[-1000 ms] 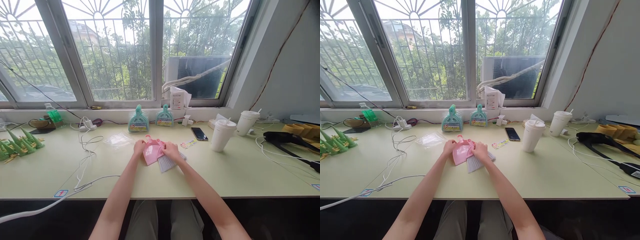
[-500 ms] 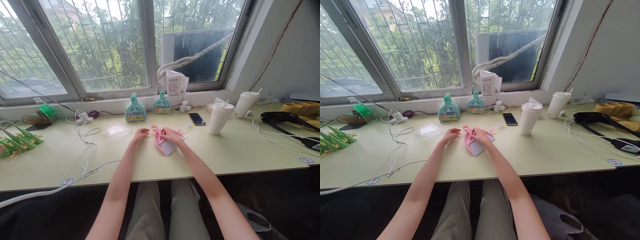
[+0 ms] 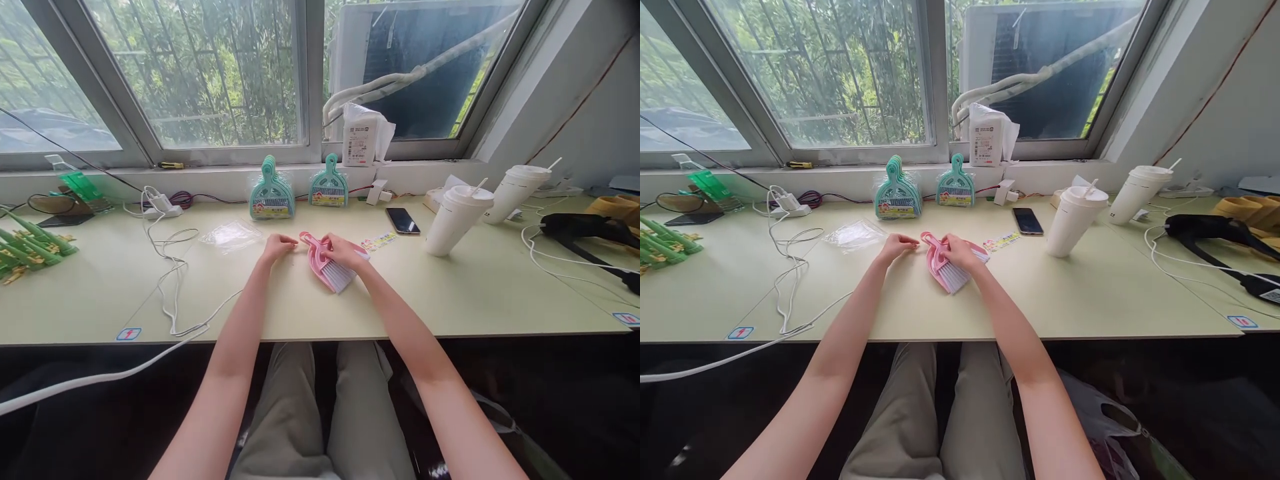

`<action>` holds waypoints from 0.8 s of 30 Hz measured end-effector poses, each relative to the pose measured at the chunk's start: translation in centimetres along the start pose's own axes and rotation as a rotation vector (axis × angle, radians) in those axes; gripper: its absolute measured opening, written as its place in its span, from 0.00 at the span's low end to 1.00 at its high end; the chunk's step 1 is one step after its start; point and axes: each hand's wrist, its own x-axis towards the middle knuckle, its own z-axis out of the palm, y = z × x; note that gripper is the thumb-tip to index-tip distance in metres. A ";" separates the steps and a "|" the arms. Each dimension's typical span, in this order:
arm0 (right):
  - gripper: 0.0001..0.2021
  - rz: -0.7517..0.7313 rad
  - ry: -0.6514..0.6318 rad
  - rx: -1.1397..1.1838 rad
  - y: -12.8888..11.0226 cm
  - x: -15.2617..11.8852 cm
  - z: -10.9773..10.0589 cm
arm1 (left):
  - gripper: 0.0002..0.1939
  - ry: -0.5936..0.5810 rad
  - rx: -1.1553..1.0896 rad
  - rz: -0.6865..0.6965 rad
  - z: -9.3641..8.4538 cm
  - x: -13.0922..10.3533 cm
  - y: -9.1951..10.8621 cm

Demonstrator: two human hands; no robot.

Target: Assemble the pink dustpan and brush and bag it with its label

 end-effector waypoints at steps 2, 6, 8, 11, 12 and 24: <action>0.16 -0.003 0.009 0.018 -0.1 -0.2 -0.1 | 0.11 0.064 0.006 -0.019 0.0 0.1 -0.2; 0.17 -0.009 0.016 0.036 -0.2 -0.4 -0.2 | 0.13 0.110 0.009 -0.035 0.6 0.0 -0.2; 0.17 -0.018 0.017 0.044 -0.1 -0.5 -0.1 | 0.13 0.070 0.023 0.001 1.3 0.0 -0.1; 0.18 -0.032 0.038 0.036 -0.2 -0.5 0.1 | 0.13 0.106 0.029 0.041 2.6 -0.1 -0.1; 0.18 -0.035 0.050 0.025 -0.2 -0.5 0.3 | 0.13 0.140 0.022 0.042 3.0 -0.1 -0.2; 0.14 -0.130 0.092 -0.014 0.1 -0.2 0.9 | 0.13 0.070 -0.176 -0.011 3.9 -0.5 0.1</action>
